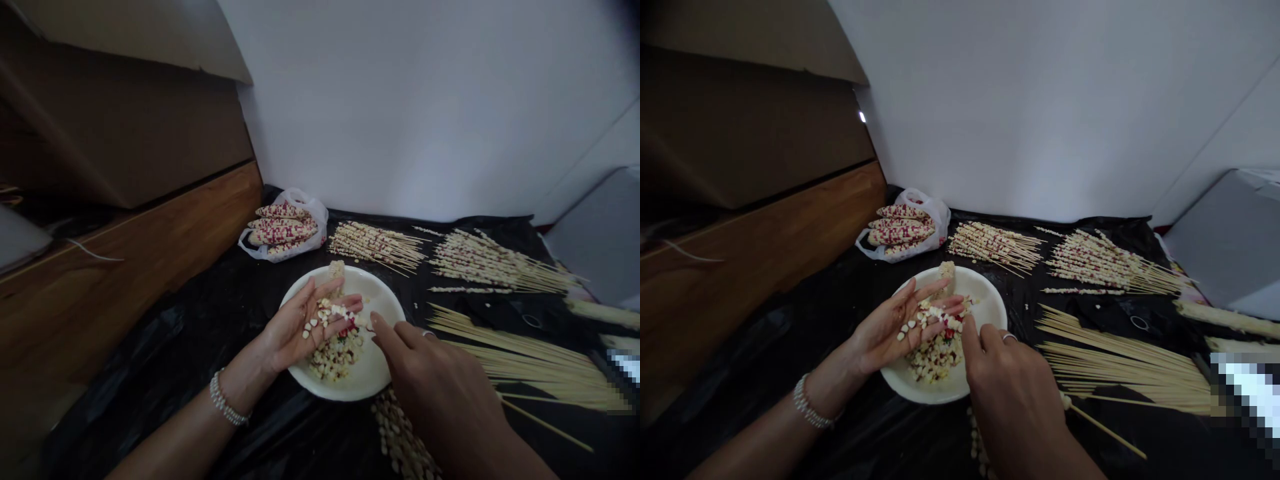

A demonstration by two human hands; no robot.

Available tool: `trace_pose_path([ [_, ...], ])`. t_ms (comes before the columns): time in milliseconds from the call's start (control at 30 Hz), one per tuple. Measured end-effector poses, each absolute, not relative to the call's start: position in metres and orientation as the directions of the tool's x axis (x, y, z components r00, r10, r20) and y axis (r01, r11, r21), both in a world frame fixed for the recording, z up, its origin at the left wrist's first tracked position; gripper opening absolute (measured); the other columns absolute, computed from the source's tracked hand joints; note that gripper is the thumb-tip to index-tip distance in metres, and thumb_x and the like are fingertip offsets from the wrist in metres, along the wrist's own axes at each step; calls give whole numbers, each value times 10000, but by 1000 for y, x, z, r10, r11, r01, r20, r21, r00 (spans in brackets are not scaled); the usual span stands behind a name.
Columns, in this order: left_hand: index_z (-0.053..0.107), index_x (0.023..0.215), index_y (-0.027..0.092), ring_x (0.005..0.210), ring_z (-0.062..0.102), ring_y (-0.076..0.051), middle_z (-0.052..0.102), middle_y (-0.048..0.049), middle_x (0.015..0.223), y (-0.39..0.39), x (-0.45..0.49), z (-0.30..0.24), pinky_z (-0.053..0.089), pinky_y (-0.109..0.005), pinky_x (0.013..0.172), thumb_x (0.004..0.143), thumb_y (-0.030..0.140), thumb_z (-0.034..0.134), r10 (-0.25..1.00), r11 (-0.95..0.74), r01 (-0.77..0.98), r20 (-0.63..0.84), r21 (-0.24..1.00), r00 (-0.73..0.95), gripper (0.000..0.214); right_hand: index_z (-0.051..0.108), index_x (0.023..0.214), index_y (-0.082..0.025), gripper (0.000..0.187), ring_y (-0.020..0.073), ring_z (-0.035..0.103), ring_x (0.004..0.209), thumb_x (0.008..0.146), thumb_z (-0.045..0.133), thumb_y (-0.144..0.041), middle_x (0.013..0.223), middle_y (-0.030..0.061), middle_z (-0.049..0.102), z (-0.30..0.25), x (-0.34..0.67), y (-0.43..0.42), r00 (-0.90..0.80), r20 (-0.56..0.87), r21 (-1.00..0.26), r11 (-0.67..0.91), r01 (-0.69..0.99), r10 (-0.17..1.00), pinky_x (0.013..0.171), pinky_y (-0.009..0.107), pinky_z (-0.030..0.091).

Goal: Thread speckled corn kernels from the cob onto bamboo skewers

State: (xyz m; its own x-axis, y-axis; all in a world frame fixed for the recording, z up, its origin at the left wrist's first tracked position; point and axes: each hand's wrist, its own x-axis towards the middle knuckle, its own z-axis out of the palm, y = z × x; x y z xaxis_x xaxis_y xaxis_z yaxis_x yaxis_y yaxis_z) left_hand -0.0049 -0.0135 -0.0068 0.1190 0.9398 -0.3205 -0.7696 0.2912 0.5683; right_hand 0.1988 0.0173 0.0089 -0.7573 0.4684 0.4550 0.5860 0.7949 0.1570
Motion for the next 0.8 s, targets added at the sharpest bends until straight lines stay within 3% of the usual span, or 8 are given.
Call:
trace_pose_path([
  [167, 427, 1349, 65, 965, 667, -212, 629, -199, 1198, -13, -7, -7, 456, -356, 957, 959, 390, 344, 933, 287, -790, -346, 542, 102, 515, 612, 1071, -169, 472, 122, 539, 468, 627, 525, -36, 656, -19, 575, 20, 205, 19, -757, 428, 202, 764, 613, 494, 424, 273, 216],
  [300, 478, 1301, 25, 1003, 655, -222, 652, -205, 1147, -13, -8, -11, 436, -357, 993, 954, 355, 382, 929, 282, -804, -358, 523, 93, 489, 603, 1047, -186, 384, 118, 516, 451, 680, 545, -91, 627, -35, 539, 20, 207, 21, -750, 409, 177, 762, 624, 519, 427, 277, 173],
  [533, 656, 1049, 57, 918, 675, -164, 715, -111, 945, -15, -5, -14, 503, -264, 916, 834, 71, 590, 910, 222, -768, -410, 601, -57, 226, 578, 1063, -188, 270, 119, 539, 475, 819, 484, -125, 655, -26, 548, 14, 207, 26, -728, 433, 141, 758, 637, 532, 436, 264, 183],
  [800, 676, 903, 104, 807, 668, -83, 713, -48, 864, -14, -6, -17, 519, -146, 767, 810, 43, 617, 902, 203, -765, -422, 611, -98, 126, 540, 1152, -178, 312, 134, 558, 488, 859, 436, -144, 718, -15, 590, 9, 206, 23, -720, 438, 87, 773, 629, 537, 434, 265, 235],
])
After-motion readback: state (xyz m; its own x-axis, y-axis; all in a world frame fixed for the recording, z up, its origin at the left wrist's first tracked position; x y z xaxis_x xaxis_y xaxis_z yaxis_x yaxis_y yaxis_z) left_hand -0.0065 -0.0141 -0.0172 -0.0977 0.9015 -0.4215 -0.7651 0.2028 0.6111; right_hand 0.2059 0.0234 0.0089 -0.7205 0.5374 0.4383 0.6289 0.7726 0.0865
